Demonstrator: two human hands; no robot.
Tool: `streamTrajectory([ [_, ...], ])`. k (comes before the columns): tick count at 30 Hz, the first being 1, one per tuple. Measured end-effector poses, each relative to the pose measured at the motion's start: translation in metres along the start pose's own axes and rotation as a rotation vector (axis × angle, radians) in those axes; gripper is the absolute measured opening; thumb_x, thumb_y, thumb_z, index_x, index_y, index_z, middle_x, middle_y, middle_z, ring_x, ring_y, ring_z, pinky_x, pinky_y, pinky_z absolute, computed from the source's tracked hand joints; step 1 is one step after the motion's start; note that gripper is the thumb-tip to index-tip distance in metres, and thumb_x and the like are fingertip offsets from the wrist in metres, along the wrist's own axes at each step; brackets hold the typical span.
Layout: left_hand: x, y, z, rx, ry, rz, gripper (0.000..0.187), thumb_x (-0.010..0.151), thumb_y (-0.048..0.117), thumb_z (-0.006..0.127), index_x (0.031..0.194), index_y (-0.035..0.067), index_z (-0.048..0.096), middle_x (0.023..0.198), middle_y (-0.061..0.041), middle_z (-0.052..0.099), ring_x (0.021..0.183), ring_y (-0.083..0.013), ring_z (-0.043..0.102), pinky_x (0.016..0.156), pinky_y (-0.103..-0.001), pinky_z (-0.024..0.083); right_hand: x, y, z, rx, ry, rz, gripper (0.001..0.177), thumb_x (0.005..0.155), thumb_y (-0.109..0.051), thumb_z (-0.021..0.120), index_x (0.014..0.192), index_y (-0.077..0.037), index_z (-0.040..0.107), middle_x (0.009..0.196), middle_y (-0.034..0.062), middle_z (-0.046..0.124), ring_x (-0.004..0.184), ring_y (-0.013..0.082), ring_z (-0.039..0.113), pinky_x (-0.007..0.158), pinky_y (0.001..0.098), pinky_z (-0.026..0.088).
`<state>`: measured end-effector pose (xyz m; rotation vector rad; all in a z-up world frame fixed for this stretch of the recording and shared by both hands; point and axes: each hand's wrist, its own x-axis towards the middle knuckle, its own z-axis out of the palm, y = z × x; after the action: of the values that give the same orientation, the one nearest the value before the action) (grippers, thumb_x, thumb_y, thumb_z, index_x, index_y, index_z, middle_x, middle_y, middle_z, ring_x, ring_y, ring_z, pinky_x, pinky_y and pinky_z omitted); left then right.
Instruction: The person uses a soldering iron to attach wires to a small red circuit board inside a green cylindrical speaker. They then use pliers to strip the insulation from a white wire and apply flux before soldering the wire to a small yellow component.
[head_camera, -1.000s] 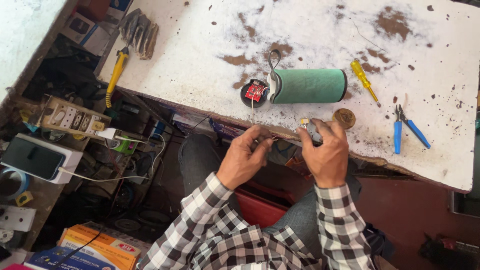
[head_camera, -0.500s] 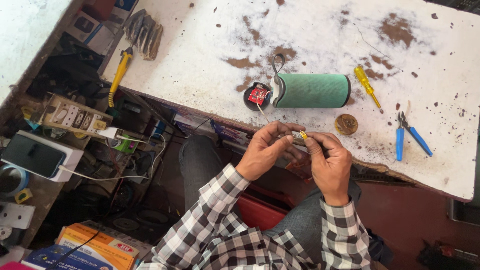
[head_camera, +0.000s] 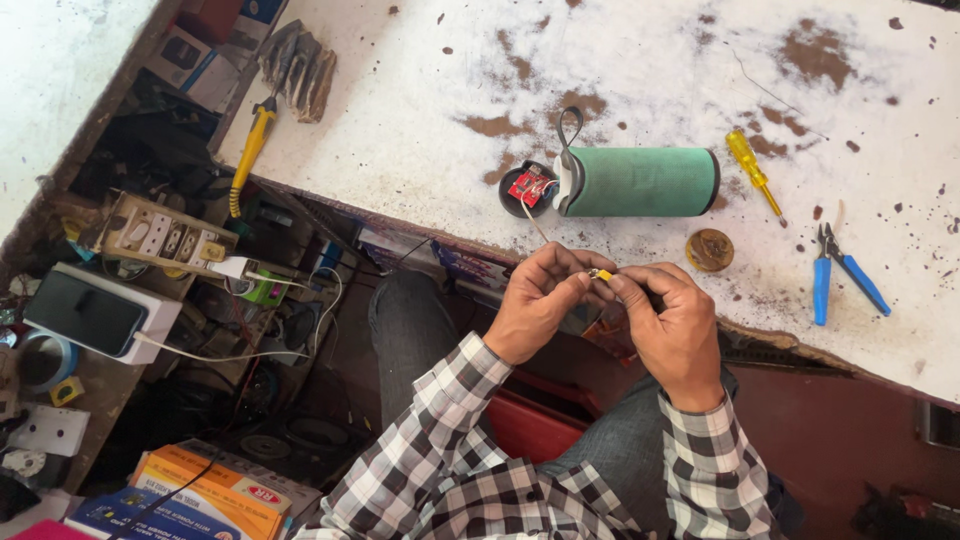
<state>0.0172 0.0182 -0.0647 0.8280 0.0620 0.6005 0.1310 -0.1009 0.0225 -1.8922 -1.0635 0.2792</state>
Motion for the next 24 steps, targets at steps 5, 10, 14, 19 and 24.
streamTrajectory([
  [5,0.0,-0.018,-0.004,0.039,0.066,0.067,0.003,0.11,0.002,0.051,0.107,0.0,0.05,0.13,-0.021,0.062,0.105,-0.0175,0.069,0.096,-0.033,0.058,0.001,-0.011,0.0,-0.071,0.039,0.006,0.018,0.097,-0.017,0.073,0.105,-0.001,0.076,0.097,0.0106,0.073,0.085,0.02,0.072,0.075,0.0304,0.055],
  [10,0.005,-0.022,-0.002,0.107,0.121,0.102,0.002,0.109,0.001,0.049,0.11,0.0,0.048,0.129,-0.021,0.063,0.104,-0.0167,0.068,0.094,-0.032,0.057,-0.001,-0.029,-0.005,-0.142,0.209,-0.007,0.014,0.101,-0.013,0.073,0.109,-0.002,0.076,0.102,0.0114,0.072,0.089,0.0209,0.071,0.078,0.0317,0.055],
  [14,0.005,-0.028,0.001,0.112,0.16,0.097,0.006,0.107,0.001,0.047,0.112,0.001,0.048,0.126,-0.018,0.063,0.102,-0.0155,0.068,0.091,-0.03,0.057,-0.003,-0.055,-0.006,-0.115,0.298,-0.06,0.011,0.104,-0.011,0.072,0.11,-0.003,0.075,0.103,0.0106,0.072,0.091,0.0195,0.071,0.08,0.0319,0.055],
  [19,0.006,-0.035,-0.006,0.37,0.159,0.107,0.011,0.108,0.005,0.053,0.116,-0.001,0.054,0.121,-0.014,0.067,0.099,-0.0131,0.064,0.087,-0.028,0.056,-0.007,-0.101,0.032,-0.095,0.092,-0.287,0.011,0.095,-0.009,0.074,0.105,-0.004,0.073,0.099,0.0117,0.071,0.093,0.0247,0.07,0.081,0.0342,0.054],
  [24,0.017,-0.043,0.021,0.163,0.299,0.185,0.012,0.106,0.001,0.052,0.117,-0.002,0.055,0.107,-0.013,0.068,0.095,-0.0141,0.066,0.089,-0.029,0.056,0.05,-0.136,0.146,-0.067,-0.484,-0.453,0.048,0.088,-0.003,0.06,0.136,-0.008,0.058,0.125,0.0197,0.063,0.115,0.0375,0.063,0.097,0.0467,0.052],
])
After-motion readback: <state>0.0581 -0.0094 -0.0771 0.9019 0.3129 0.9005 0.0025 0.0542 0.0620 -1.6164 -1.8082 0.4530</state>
